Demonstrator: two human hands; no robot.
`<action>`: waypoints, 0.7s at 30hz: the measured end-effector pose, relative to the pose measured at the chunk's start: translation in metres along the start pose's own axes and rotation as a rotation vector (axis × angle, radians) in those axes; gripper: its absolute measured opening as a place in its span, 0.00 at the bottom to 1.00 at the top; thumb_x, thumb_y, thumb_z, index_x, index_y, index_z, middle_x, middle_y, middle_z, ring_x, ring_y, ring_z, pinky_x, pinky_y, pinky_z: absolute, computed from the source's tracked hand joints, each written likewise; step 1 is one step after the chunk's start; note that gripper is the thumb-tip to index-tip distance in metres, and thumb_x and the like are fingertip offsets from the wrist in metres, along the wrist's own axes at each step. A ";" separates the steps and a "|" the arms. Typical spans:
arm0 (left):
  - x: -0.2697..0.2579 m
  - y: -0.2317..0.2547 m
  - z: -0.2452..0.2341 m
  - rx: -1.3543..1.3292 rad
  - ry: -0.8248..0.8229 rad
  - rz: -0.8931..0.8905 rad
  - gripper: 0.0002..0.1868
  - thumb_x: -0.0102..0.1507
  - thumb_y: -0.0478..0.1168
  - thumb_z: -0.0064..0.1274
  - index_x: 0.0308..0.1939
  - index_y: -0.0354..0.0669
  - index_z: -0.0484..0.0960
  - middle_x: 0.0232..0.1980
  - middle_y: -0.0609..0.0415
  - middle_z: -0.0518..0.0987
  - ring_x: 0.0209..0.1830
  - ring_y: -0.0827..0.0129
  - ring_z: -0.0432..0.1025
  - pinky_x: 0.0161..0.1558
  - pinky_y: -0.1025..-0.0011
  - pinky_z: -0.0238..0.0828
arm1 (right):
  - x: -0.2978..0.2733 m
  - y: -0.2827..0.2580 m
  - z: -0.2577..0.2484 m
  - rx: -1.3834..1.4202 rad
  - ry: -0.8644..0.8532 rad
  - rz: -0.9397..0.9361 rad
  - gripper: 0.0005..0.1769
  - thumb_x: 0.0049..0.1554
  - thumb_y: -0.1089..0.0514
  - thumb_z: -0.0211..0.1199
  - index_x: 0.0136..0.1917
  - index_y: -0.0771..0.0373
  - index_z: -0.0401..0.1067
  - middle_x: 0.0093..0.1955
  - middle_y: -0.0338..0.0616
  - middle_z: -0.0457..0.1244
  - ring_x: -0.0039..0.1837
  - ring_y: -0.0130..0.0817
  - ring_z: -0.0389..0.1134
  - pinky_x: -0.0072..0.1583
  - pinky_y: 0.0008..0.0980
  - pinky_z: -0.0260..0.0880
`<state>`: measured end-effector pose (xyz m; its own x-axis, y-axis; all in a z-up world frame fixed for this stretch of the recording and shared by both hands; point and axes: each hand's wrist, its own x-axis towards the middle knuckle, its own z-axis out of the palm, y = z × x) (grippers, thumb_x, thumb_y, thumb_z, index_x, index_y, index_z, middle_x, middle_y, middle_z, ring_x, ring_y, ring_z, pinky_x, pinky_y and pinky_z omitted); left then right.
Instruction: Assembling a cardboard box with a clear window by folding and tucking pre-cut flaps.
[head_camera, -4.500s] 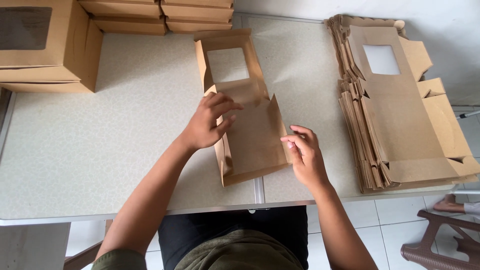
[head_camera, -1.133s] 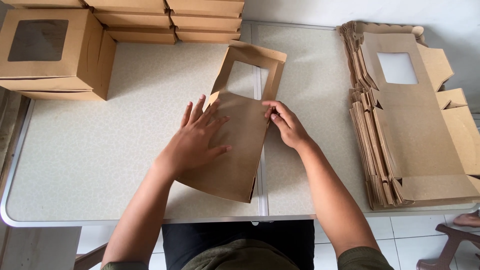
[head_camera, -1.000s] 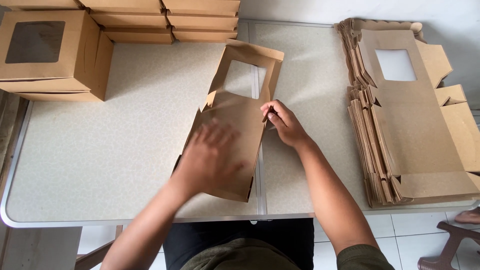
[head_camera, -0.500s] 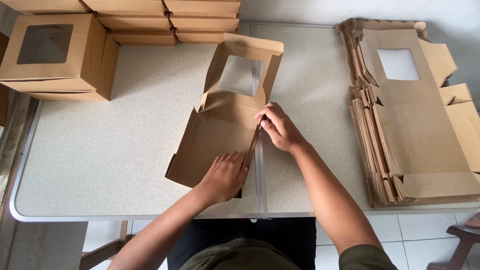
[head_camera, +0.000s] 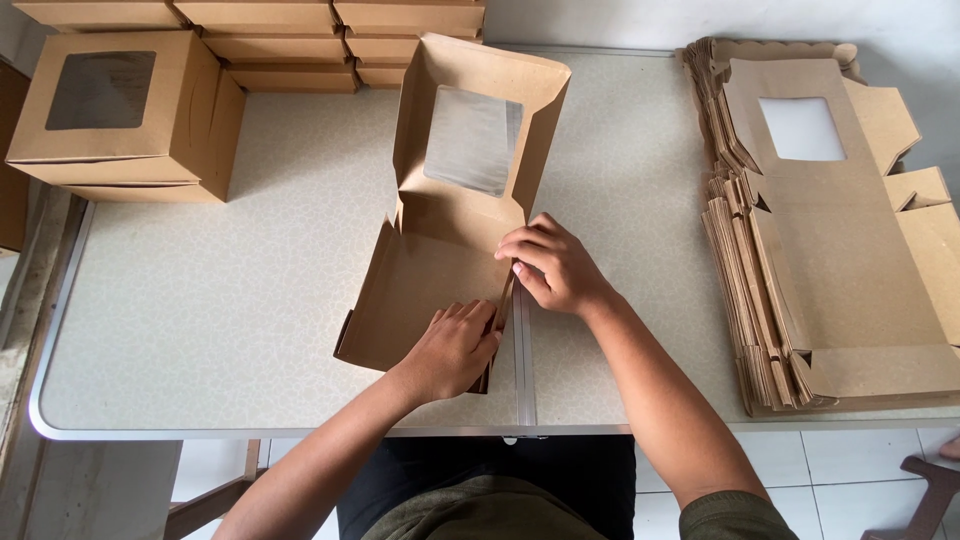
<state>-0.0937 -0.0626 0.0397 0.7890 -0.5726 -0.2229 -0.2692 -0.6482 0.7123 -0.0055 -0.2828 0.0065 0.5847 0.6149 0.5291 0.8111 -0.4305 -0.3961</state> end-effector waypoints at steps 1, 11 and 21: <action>0.000 0.000 0.000 0.001 0.000 0.000 0.12 0.69 0.45 0.37 0.43 0.41 0.71 0.40 0.45 0.72 0.51 0.43 0.71 0.53 0.55 0.63 | 0.000 -0.001 0.000 0.000 0.001 0.000 0.11 0.61 0.58 0.50 0.48 0.58 0.73 0.50 0.43 0.66 0.49 0.45 0.63 0.52 0.41 0.66; -0.001 0.003 -0.016 -0.030 0.058 0.034 0.15 0.67 0.43 0.42 0.49 0.36 0.76 0.43 0.42 0.78 0.51 0.42 0.74 0.51 0.53 0.67 | -0.003 -0.001 0.003 -0.071 -0.040 -0.042 0.08 0.58 0.57 0.52 0.44 0.55 0.73 0.46 0.40 0.65 0.47 0.43 0.62 0.50 0.40 0.66; 0.026 -0.079 -0.087 0.510 0.607 -0.180 0.41 0.47 0.42 0.70 0.62 0.39 0.70 0.56 0.42 0.73 0.56 0.42 0.71 0.57 0.51 0.68 | -0.003 0.000 0.003 -0.046 -0.045 -0.016 0.06 0.58 0.58 0.54 0.40 0.54 0.71 0.39 0.39 0.61 0.45 0.43 0.62 0.50 0.40 0.67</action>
<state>-0.0038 0.0171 0.0351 0.9667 -0.1612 0.1989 -0.2131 -0.9372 0.2762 -0.0069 -0.2826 0.0029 0.5716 0.6506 0.5000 0.8205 -0.4502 -0.3523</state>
